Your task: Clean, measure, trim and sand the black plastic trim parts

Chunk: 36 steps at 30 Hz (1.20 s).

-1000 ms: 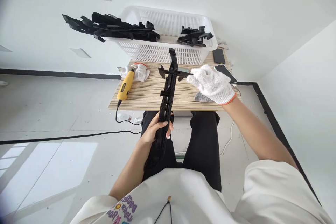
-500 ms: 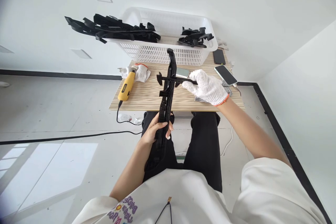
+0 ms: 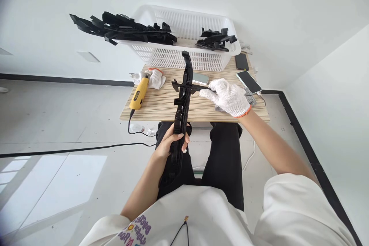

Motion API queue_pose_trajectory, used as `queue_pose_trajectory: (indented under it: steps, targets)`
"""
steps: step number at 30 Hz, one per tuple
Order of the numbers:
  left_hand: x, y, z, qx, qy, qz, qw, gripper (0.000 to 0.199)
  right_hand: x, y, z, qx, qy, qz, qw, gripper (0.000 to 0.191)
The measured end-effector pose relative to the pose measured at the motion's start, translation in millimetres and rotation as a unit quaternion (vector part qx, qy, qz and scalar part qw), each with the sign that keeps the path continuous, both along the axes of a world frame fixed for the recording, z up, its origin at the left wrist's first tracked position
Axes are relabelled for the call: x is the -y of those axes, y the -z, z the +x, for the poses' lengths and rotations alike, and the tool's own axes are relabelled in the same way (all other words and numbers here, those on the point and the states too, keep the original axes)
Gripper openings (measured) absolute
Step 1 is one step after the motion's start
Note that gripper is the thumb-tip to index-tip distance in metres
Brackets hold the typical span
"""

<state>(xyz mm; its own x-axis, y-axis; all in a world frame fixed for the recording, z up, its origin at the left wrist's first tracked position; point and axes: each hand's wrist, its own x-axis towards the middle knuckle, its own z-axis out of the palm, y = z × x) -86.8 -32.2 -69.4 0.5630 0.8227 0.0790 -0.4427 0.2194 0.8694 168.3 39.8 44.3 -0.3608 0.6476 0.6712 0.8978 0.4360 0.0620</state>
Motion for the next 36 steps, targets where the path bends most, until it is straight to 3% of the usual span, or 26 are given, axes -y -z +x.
queue_pose_trajectory:
  steps: [7, 13, 19, 26, 32, 36]
  targets:
    - [0.3, -1.4, 0.4, 0.001, -0.002, -0.014, 1.000, 0.028, 2.5, -1.6, 2.3, 0.016, -0.015, 0.016, 1.000, 0.053]
    - [0.5, -1.2, -0.1, -0.004, -0.004, -0.015, 1.000, 0.028, 3.8, -5.0, 0.3, 0.012, 0.015, -0.035, 0.999, 0.059]
    - [1.1, -2.8, 0.5, -0.006, -0.009, -0.019, 1.000, 0.029, 2.4, -4.6, -0.4, 0.013, 0.024, -0.041, 0.999, 0.061]
    - [0.7, -2.0, -0.1, -0.004, -0.005, -0.016, 1.000, 0.030, 2.9, -6.0, -0.7, 0.045, -0.002, -0.035, 0.998, 0.054]
    - [0.4, -3.7, 0.3, -0.007, -0.001, -0.006, 1.000, 0.027, 2.3, -2.1, 2.3, 0.103, 0.024, -0.074, 0.992, 0.056]
    - [0.8, -4.7, 1.7, -0.011, -0.001, -0.011, 1.000, 0.027, 4.0, -0.3, 6.1, 0.081, 0.006, -0.096, 0.992, 0.045]
